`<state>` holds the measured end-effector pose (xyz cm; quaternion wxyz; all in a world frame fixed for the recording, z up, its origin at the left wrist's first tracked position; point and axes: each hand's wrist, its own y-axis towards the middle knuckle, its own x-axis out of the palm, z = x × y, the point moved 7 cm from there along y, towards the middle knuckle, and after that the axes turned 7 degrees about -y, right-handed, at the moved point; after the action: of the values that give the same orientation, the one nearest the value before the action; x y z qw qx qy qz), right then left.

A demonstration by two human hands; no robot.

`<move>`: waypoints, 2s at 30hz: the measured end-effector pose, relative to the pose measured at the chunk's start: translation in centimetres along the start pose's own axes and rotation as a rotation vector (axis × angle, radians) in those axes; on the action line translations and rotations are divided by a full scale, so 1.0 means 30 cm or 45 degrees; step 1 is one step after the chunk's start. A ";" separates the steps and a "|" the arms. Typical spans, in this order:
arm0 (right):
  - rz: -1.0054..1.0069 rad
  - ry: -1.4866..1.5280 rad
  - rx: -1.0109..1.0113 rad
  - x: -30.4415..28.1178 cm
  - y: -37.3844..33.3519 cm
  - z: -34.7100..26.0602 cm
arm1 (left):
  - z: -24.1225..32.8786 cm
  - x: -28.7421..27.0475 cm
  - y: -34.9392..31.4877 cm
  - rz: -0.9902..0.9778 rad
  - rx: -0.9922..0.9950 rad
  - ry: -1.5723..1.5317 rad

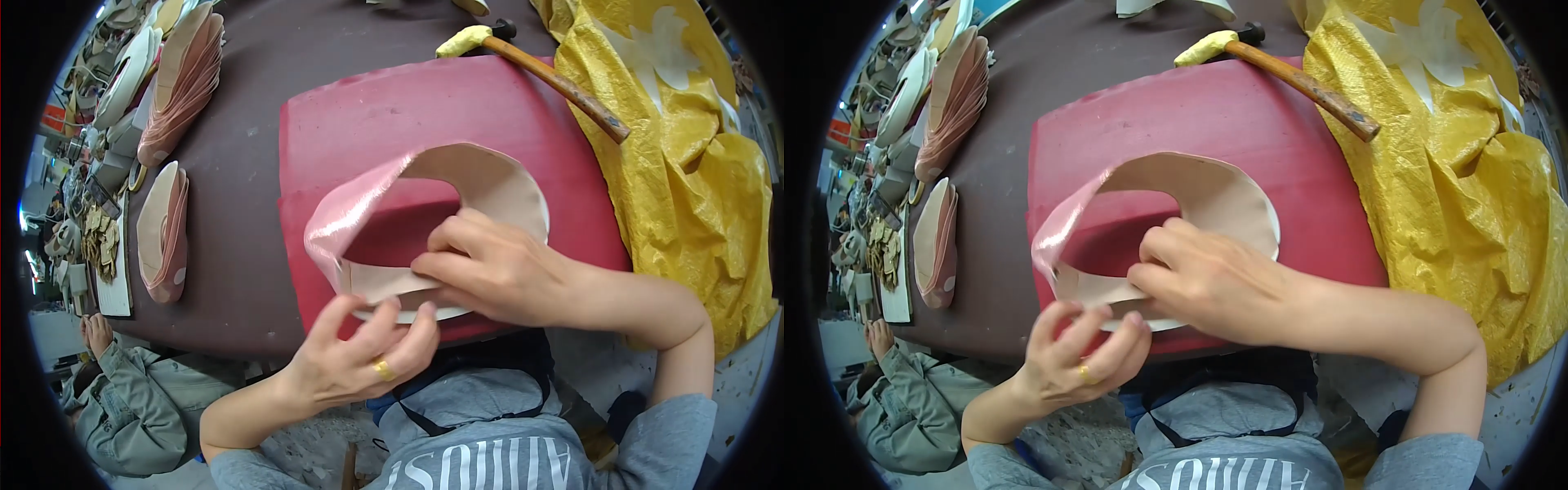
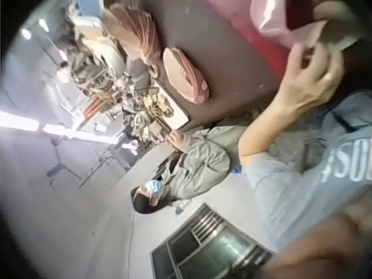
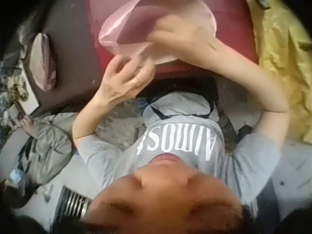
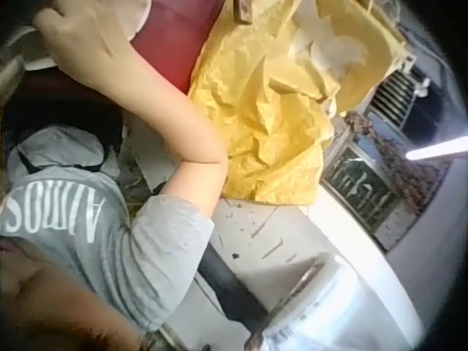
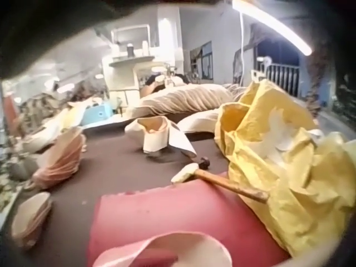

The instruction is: Assembling and shaping the upper components of a shoe by hand and using a hammer.

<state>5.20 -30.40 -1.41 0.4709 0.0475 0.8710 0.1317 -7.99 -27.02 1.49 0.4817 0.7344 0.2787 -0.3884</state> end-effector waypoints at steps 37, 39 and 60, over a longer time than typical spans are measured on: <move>-0.518 -0.256 -0.180 0.062 -0.055 -0.023 | 0.011 0.018 -0.232 -0.703 -0.067 0.478; -0.499 -0.282 -0.229 0.026 -0.119 -0.013 | 0.007 0.009 -0.223 -0.676 -0.090 0.414; -0.086 -0.399 0.365 0.007 -0.017 0.083 | -0.060 0.016 -0.127 -0.421 -0.068 -0.245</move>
<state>7.17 -30.38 -3.03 0.5932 0.1045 0.7981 -0.0184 -10.15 -23.89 -0.36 0.4550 0.6250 0.3585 -0.5233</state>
